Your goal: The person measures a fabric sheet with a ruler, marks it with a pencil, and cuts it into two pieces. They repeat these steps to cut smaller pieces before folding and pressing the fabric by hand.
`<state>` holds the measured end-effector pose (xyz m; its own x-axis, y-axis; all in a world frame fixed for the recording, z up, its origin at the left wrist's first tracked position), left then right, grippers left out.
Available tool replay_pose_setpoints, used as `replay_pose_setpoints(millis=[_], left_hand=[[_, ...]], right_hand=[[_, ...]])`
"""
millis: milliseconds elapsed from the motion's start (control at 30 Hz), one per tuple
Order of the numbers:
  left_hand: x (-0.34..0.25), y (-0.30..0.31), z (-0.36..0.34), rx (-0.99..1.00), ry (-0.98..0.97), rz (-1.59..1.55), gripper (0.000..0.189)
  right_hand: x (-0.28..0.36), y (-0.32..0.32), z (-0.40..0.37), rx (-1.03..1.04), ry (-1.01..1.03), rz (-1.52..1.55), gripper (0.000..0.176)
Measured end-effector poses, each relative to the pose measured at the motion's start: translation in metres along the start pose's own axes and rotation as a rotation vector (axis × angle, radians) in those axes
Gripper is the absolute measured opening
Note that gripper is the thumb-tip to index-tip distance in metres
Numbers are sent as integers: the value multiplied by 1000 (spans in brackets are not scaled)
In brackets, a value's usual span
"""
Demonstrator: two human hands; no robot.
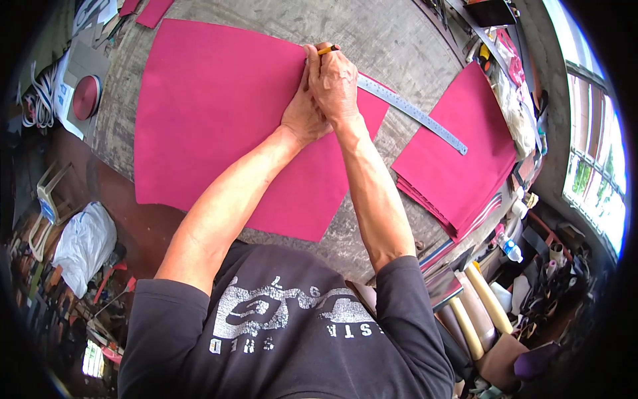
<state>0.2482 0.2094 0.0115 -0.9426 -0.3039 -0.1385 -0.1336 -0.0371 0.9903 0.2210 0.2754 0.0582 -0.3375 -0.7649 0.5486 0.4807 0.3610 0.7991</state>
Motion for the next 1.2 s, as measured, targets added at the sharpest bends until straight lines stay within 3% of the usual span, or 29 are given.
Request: replay_pose_setpoints(millis=[133,233,367,467,500,633,700,767,833,900,967,1000,1067,1167,1200], left_hand=[[-3,-6,-4,100,-49,-62,73],[-1,-4,-1,44,-12,-11,73],[-1,-4,-2,-34,6,-29,73],[-2,2,-3,-85,-4,-21,68],[-3,2,-5,-90,-8,-19,66],[0,15,-1,-233,6,-171,57],[0,17,-2,-262,11,-165,55],[-4,20,-2,-277,-1,-161,52],[-5,17,-2,-286,-16,-157,52],[-5,22,4,-288,-33,-138,50],[-7,38,15,-318,-89,-151,43],[-9,41,25,-301,-117,-125,37],[-8,33,43,-310,-229,-153,32],[-17,30,62,-126,-312,-90,30],[-19,35,62,-199,-350,-78,23]], right_hand=[[-4,-2,-1,-7,-50,77,22],[3,0,-4,26,15,-41,22],[-2,2,1,-71,-117,153,24],[4,3,0,17,-30,38,23],[-5,1,-2,80,-113,104,23],[-23,58,-24,-261,-393,575,25],[-31,103,-64,-257,-459,329,24],[-49,121,-127,-211,-361,253,23],[-45,135,-202,-147,-496,19,23],[-41,145,-280,-83,-551,-123,8],[-46,134,-371,65,-573,-328,17],[-1,166,-352,-95,-416,-438,23],[-19,143,-426,-58,-877,-88,27],[-14,151,-455,-139,-787,-257,31],[-16,151,-457,-147,-772,-304,29]])
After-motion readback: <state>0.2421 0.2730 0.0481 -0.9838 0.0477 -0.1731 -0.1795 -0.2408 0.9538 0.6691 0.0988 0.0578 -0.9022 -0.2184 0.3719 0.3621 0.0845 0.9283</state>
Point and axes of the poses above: each hand's wrist, its own z-axis towards the middle knuckle, its own y-axis out of the back of the hand, x = y × z, the point moved 7 cm from there along z, towards the middle knuckle, and after that the axes turned 3 degrees about -z, right-handed, at the moved point
